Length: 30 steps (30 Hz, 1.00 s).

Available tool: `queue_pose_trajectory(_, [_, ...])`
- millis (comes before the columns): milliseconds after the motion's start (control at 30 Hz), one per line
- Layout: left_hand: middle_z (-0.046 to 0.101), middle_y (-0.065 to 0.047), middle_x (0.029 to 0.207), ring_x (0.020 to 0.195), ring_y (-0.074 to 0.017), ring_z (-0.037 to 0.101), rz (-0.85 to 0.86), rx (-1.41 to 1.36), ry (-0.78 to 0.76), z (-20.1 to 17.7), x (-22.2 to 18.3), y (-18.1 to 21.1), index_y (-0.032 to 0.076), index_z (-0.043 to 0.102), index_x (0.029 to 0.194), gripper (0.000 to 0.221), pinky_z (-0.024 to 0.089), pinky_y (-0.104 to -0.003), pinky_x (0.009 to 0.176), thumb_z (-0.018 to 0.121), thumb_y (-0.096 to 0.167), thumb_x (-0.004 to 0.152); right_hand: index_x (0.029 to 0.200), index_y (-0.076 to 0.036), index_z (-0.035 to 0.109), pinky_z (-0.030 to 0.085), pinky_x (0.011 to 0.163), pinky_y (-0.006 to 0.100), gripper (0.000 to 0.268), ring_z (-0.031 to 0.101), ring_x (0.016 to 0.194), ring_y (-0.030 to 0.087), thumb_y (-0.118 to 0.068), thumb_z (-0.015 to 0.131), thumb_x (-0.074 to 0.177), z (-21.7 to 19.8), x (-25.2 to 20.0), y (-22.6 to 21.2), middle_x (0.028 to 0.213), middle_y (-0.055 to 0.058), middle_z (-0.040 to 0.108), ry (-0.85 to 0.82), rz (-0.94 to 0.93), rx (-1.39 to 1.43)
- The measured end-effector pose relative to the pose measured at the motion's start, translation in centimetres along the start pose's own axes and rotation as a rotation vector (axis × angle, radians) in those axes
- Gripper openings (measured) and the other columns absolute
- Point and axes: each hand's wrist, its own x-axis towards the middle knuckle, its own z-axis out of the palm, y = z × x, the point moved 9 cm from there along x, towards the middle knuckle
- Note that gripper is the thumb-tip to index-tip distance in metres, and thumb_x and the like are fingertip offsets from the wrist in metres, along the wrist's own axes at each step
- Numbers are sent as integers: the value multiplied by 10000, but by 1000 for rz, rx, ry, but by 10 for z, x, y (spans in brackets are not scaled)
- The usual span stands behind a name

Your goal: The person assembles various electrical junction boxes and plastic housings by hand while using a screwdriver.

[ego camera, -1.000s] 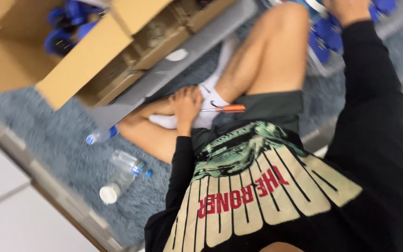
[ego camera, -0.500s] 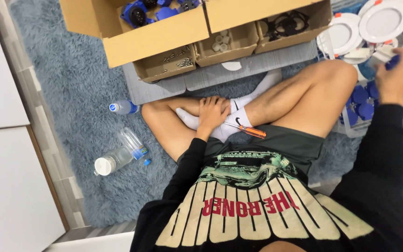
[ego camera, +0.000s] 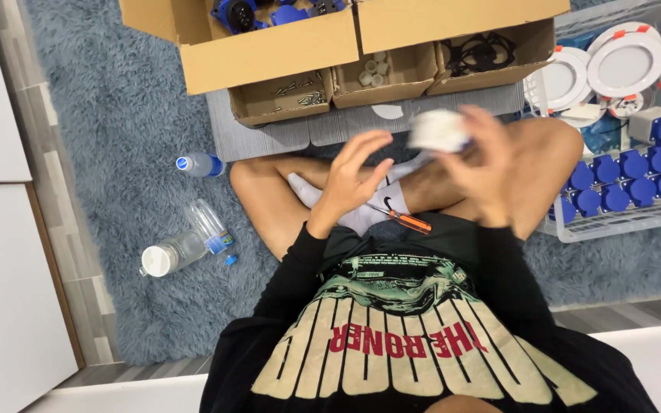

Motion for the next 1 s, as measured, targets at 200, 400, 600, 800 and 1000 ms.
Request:
queue_pose_trajectory(200, [671,-170,1446,1355,-391,664,153,96,184,-33,1,-13,70,736,1394,325,529,-494,1159,726,132,1075,1285,2,762,553,1082,500,505,725,1261,443,-33,989,836,98,9,-3,1382,243,742,-50,-97,306])
queue_pose_trajectory(400, [699,-142,1403,1311,-367,698,100,100,238,-57,6,-26,95,763,1374,291,541,-479,1135,699,99,1090,1339,-36,775,576,1007,522,498,743,1185,428,-78,953,876,127,29,-13,1349,198,757,-125,-184,321])
queue_pose_trajectory(600, [762,-97,1317,1217,-317,755,38,16,294,-61,12,-45,133,816,1263,224,583,-449,1060,773,129,1043,1337,-43,784,581,1001,505,505,750,1175,412,-124,963,872,129,37,-6,1345,190,761,-140,-194,331])
queue_pose_trajectory(800, [814,-77,1152,1077,-293,797,30,-19,385,-61,16,-54,101,803,1051,196,610,-410,968,931,184,929,1341,-16,775,579,980,525,480,745,1159,441,-92,945,899,130,36,-4,1322,221,761,-131,-236,358])
queue_pose_trajectory(1000, [819,-68,1117,1099,-328,774,149,110,430,-62,17,-23,101,657,916,314,604,-436,974,953,202,896,1334,-27,783,579,981,530,492,747,1155,439,-100,956,880,134,31,7,1316,219,764,-121,-228,351])
